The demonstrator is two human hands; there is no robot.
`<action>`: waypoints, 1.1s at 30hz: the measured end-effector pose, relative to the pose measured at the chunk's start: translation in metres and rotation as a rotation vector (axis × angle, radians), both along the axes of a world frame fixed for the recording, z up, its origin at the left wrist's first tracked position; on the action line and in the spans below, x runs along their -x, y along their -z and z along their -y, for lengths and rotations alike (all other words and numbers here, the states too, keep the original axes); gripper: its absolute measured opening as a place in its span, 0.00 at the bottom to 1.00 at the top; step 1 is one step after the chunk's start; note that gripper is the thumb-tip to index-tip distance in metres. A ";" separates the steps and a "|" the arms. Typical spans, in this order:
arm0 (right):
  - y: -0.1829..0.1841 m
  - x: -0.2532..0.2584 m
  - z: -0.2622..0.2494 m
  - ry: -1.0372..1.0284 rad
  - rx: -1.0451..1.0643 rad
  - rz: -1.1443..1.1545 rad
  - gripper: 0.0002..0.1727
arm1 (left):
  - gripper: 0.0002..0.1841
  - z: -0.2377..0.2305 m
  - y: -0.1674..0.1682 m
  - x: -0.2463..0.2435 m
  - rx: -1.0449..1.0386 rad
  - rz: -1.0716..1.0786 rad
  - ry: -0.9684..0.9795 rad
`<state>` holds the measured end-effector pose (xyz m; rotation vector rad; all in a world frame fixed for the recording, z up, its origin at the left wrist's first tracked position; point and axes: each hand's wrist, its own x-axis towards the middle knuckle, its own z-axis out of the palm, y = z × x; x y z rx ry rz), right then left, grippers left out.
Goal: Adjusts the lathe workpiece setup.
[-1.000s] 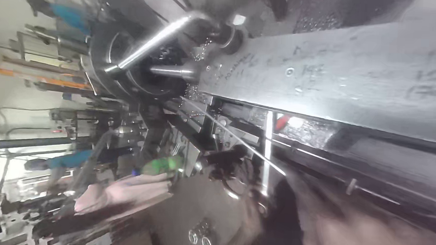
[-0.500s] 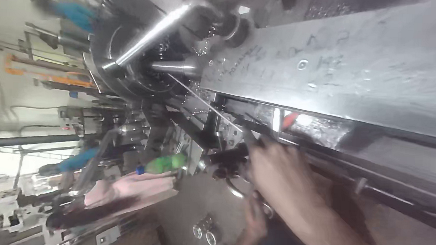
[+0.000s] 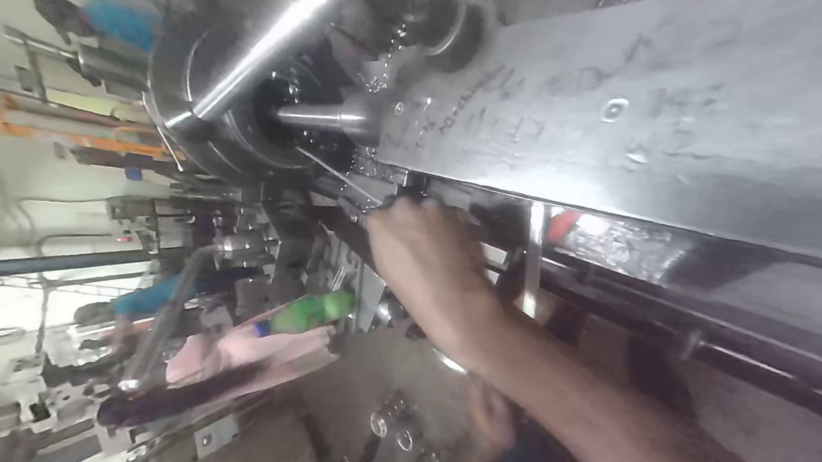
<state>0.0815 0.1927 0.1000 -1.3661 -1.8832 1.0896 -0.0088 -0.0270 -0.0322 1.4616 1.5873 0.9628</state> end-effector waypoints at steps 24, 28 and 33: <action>0.015 -0.022 0.023 0.046 -0.090 0.124 0.15 | 0.20 0.003 0.012 -0.012 0.035 0.175 -0.158; 0.011 -0.006 0.006 0.074 -0.070 0.022 0.07 | 0.25 0.000 0.002 -0.011 0.042 0.003 -0.125; 0.007 -0.046 0.062 0.190 -0.086 0.257 0.21 | 0.26 -0.029 -0.031 -0.019 0.095 -0.115 -0.078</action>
